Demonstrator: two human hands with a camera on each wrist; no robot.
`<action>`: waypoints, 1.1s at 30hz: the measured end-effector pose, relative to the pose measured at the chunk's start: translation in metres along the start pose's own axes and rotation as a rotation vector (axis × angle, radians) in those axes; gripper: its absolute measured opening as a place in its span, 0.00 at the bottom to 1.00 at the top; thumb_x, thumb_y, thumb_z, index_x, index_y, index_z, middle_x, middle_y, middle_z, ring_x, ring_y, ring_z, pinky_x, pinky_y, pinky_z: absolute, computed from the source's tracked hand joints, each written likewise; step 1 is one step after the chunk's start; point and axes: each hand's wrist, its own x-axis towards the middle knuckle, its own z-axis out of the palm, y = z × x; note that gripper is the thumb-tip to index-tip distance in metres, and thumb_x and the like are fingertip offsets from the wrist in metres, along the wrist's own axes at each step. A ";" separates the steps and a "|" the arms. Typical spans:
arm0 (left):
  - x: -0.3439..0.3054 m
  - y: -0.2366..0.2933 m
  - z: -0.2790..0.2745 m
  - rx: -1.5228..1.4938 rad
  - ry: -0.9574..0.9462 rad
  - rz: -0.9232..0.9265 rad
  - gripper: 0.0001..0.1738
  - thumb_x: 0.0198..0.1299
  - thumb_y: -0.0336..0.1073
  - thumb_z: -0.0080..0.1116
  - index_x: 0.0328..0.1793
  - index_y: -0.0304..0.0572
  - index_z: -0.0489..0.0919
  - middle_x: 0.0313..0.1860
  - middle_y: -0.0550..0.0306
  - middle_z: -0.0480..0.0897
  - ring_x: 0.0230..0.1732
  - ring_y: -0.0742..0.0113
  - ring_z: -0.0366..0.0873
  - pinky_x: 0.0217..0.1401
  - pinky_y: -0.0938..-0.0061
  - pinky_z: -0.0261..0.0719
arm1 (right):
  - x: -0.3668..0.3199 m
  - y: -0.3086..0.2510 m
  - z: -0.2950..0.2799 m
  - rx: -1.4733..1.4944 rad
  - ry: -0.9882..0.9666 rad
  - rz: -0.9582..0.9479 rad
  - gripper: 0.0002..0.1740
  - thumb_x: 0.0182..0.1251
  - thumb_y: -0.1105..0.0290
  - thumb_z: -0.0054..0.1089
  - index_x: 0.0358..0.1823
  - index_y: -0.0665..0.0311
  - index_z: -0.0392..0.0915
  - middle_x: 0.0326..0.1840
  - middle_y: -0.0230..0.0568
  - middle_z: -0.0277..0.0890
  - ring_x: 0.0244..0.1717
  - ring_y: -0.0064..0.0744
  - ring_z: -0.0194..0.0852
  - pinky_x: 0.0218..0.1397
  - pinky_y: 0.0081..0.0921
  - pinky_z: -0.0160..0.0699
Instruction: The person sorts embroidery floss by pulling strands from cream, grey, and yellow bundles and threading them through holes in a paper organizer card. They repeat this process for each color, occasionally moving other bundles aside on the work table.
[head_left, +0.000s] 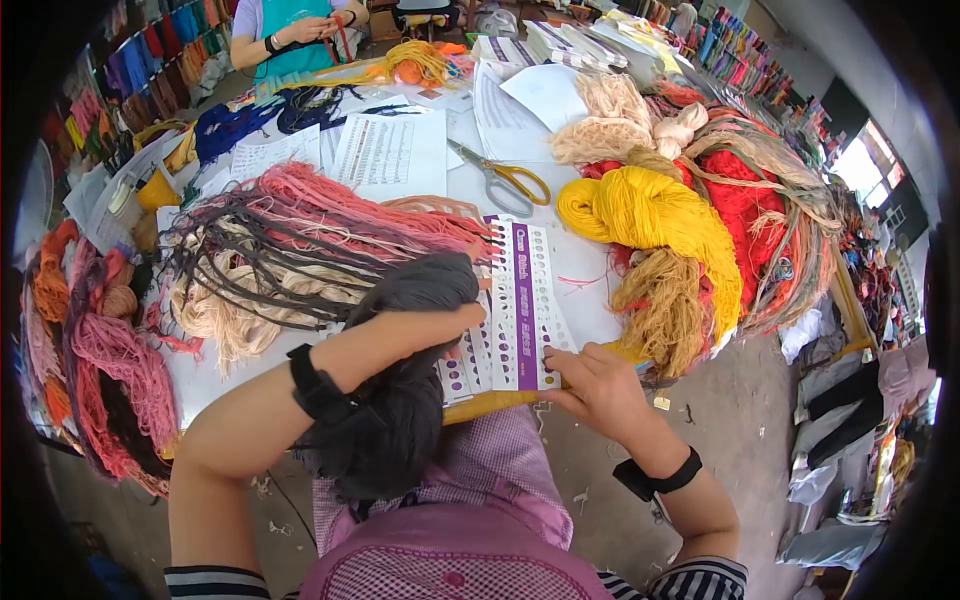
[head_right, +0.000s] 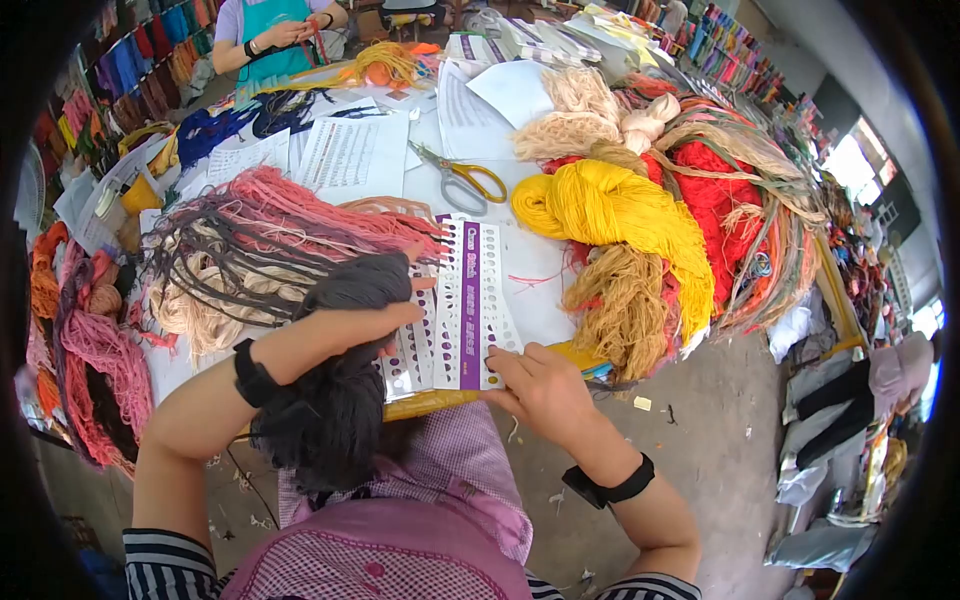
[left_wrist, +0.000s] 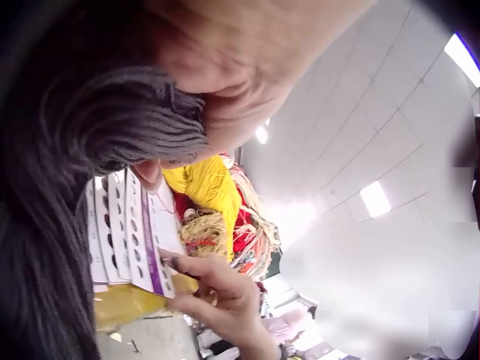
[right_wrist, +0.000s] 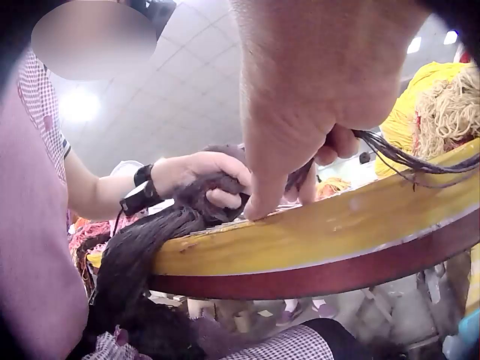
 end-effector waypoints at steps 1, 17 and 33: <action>0.003 -0.004 0.002 -0.001 0.001 0.001 0.44 0.57 0.30 0.52 0.78 0.43 0.43 0.61 0.53 0.76 0.15 0.75 0.73 0.15 0.80 0.73 | 0.001 0.001 -0.002 -0.001 0.000 -0.001 0.26 0.46 0.61 0.72 0.46 0.64 0.76 0.26 0.35 0.75 0.27 0.34 0.69 0.30 0.29 0.70; -0.009 0.004 0.010 0.585 0.001 0.151 0.40 0.55 0.31 0.53 0.76 0.44 0.54 0.59 0.45 0.72 0.56 0.59 0.72 0.62 0.69 0.67 | 0.013 0.012 -0.032 -0.056 0.031 -0.153 0.12 0.48 0.73 0.67 0.37 0.65 0.77 0.41 0.35 0.81 0.26 0.30 0.72 0.28 0.26 0.74; -0.019 0.039 -0.045 -0.616 0.095 0.047 0.20 0.60 0.40 0.56 0.57 0.43 0.77 0.34 0.66 0.80 0.19 0.83 0.67 0.19 0.87 0.65 | 0.022 0.040 -0.035 0.007 0.159 0.096 0.08 0.57 0.77 0.60 0.38 0.66 0.76 0.27 0.42 0.76 0.26 0.36 0.73 0.28 0.26 0.72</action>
